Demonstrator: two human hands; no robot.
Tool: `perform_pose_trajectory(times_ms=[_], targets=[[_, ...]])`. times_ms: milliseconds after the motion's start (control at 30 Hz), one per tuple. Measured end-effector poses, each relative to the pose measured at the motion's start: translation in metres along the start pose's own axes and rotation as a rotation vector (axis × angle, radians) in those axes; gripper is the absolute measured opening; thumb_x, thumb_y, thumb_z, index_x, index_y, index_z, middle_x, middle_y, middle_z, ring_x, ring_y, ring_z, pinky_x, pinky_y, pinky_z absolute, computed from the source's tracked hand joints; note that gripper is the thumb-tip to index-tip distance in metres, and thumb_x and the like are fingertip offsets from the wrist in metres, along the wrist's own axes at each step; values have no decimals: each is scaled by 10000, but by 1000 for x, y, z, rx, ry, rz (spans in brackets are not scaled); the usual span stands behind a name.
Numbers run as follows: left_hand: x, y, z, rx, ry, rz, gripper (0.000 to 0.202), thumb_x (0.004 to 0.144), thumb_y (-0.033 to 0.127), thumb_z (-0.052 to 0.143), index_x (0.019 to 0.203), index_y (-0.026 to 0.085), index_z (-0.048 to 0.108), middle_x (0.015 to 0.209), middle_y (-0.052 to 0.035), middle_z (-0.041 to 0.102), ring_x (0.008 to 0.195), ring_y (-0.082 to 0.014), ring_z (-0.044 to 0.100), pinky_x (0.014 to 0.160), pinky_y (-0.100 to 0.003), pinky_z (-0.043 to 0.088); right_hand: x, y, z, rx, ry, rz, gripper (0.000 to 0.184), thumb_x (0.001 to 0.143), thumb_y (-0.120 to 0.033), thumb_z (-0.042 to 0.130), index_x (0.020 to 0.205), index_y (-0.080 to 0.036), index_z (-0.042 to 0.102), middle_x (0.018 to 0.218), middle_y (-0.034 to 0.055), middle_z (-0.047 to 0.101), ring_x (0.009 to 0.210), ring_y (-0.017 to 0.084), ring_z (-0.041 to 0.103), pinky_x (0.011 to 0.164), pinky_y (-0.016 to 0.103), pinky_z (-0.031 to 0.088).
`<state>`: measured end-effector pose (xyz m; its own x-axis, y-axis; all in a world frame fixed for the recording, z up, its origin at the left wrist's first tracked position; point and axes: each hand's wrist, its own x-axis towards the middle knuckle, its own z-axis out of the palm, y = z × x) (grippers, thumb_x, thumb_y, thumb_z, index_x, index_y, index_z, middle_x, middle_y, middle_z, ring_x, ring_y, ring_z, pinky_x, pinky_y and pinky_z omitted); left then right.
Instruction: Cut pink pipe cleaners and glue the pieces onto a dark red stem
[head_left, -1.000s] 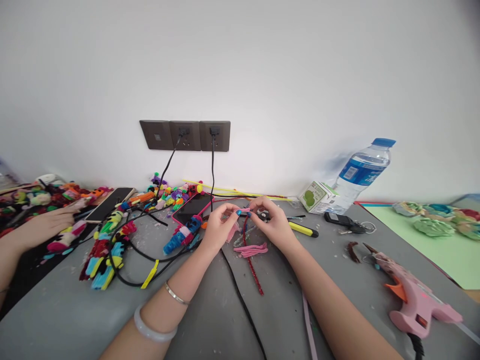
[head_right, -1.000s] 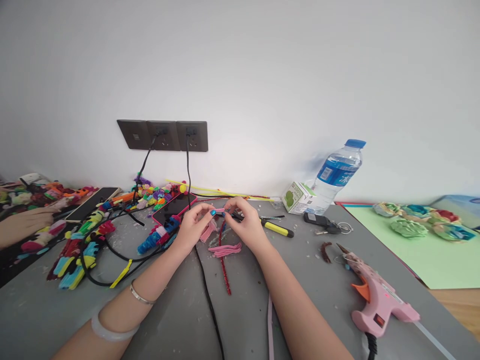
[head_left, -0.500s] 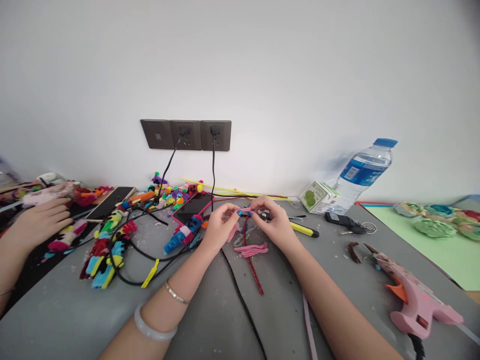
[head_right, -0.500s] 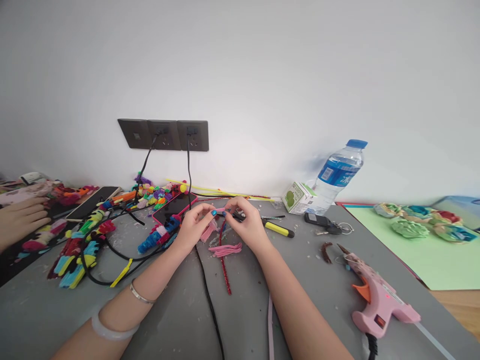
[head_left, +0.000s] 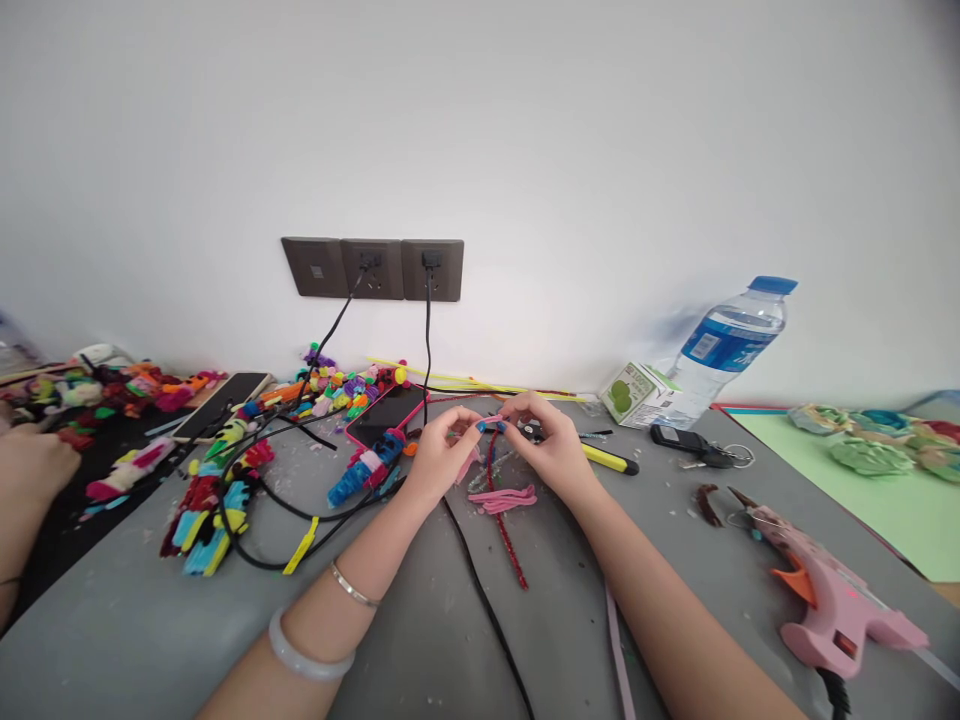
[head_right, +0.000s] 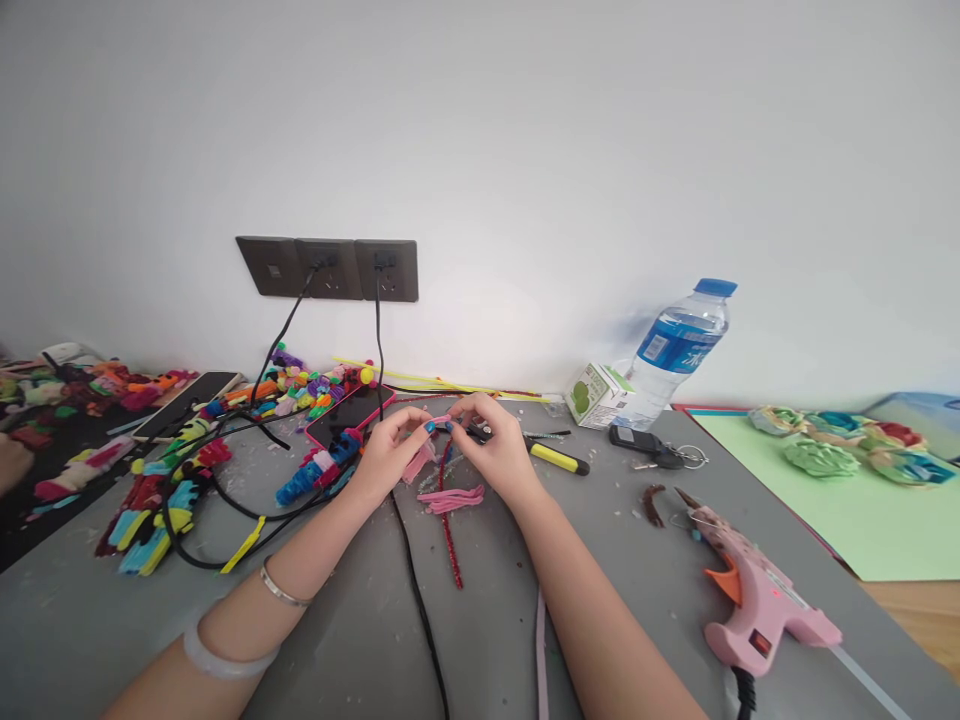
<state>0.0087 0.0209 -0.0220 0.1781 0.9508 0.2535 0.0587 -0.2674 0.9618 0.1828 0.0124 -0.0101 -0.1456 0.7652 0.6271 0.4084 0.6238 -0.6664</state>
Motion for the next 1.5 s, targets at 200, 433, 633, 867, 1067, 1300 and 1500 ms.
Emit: perform_pose_trajectory(times_ms=[200,433,633,867,1067,1300,1500], targets=[[0,1,0,11,-1,-6,168,839,334,607,851,172,649,845,-46,644,777,-169,607,615,-232,480,1,-1,0,0,2,-12,45,880,-207,583,890,-226,622,862,36,644,740,176,581,693,322,467],[0,2,0,29,-8,22,159,844,323,598,843,169,638,836,-43,634,759,-162,586,604,-228,474,0,1,0,13,19,-25,55,872,-178,587,886,-221,617,849,31,633,738,171,572,686,318,457],[0,0,0,12,-16,29,167,852,332,599,859,170,638,850,-42,633,744,-155,584,593,-224,473,1,-1,-1,7,14,-30,43,881,-205,587,859,-227,617,834,41,636,739,182,572,677,325,460],[-1,0,0,9,-9,31,170,854,342,591,875,179,636,835,-26,636,633,-127,579,564,-230,474,1,0,0,-3,26,-23,45,876,-220,581,855,-229,620,832,42,646,733,184,580,672,329,466],[-1,3,1,27,-5,36,162,836,334,606,852,175,632,839,-30,645,650,-140,606,591,-245,489,0,-1,0,-16,34,-18,51,871,-199,572,859,-228,612,826,36,646,726,180,580,666,321,462],[-2,5,1,26,-13,29,148,840,324,600,859,181,637,831,-27,652,626,-137,608,586,-247,490,1,-5,-1,-40,38,-20,63,879,-203,561,848,-229,610,805,35,651,711,183,582,652,322,462],[-2,3,1,12,-15,19,156,842,330,603,864,180,640,826,-27,656,611,-133,607,579,-247,495,1,-3,-1,-45,47,-21,66,880,-210,552,848,-232,606,802,36,654,717,185,588,651,321,467]])
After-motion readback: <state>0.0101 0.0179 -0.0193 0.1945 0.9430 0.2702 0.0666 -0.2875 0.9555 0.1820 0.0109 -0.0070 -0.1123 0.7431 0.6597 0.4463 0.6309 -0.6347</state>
